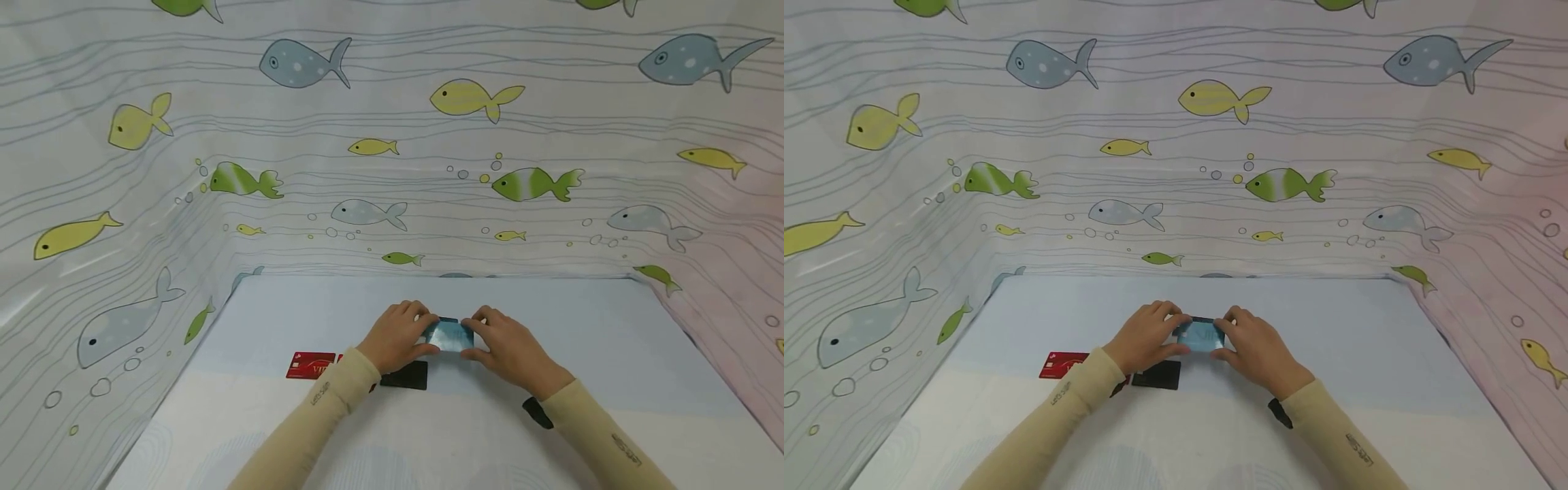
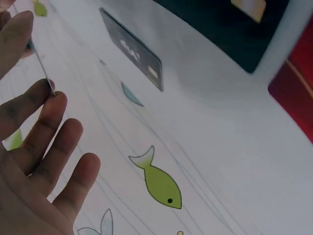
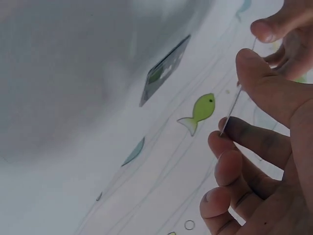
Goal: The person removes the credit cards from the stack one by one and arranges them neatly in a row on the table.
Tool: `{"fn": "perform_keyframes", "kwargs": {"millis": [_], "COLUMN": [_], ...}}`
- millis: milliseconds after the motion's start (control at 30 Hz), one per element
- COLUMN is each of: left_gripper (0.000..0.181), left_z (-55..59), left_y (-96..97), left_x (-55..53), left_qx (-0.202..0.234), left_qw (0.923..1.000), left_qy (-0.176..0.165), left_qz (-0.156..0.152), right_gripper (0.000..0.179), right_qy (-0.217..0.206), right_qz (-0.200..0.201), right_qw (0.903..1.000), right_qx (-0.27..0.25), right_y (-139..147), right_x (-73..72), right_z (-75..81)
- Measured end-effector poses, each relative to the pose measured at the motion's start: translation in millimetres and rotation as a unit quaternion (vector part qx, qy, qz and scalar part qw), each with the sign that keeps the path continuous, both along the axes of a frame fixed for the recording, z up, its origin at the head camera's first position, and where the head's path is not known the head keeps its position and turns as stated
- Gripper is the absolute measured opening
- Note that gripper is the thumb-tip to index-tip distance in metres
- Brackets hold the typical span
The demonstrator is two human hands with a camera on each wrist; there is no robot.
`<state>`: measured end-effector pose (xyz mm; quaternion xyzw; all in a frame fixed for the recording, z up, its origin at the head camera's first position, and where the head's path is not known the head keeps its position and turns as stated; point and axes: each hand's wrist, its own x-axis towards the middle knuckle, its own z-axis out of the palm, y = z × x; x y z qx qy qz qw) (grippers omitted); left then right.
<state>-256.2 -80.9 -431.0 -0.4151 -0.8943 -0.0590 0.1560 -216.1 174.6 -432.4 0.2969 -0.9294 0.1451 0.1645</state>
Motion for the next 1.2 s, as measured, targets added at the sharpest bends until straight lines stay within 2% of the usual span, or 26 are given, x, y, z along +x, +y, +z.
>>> {"fn": "perform_keyframes", "kwargs": {"millis": [133, 267, 433, 633, 833, 1200], "left_gripper": [0.056, 0.057, 0.058, 0.056, 0.054, 0.054], "left_z": [-3.7, -8.6, -8.9, -14.5, -22.0, -31.8], "left_y": [1.4, 1.6, 3.2, 6.0, 8.8, 13.1], "left_x": [6.4, 11.4, 21.4, 31.6, 39.1, 44.3], "left_qx": [0.011, 0.014, 0.010, 0.001, -0.016, -0.050], "left_qw": [0.9999, 0.9997, 0.9992, 0.9997, 0.9992, 0.9981], "left_qy": [0.003, -0.013, -0.033, -0.015, -0.014, -0.012], "left_qz": [0.003, 0.011, 0.020, 0.020, 0.034, 0.032], "right_gripper": [0.056, 0.055, 0.056, 0.055, 0.055, 0.054], "right_qy": [0.017, -0.004, -0.021, -0.028, -0.033, -0.056], "right_qz": [0.003, -0.001, -0.004, 0.001, 0.013, 0.011], "right_qw": [0.9998, 1.0000, 0.9997, 0.9995, 0.9992, 0.9978], "right_qx": [0.004, 0.006, 0.009, 0.016, 0.018, 0.033], "right_y": [0.6, 0.7, 1.6, 3.2, 3.4, 3.7], "right_x": [7.2, 11.9, 16.2, 23.0, 27.0, 32.2], "right_z": [1.7, 0.9, -3.2, -8.5, -16.4, -25.2]}}
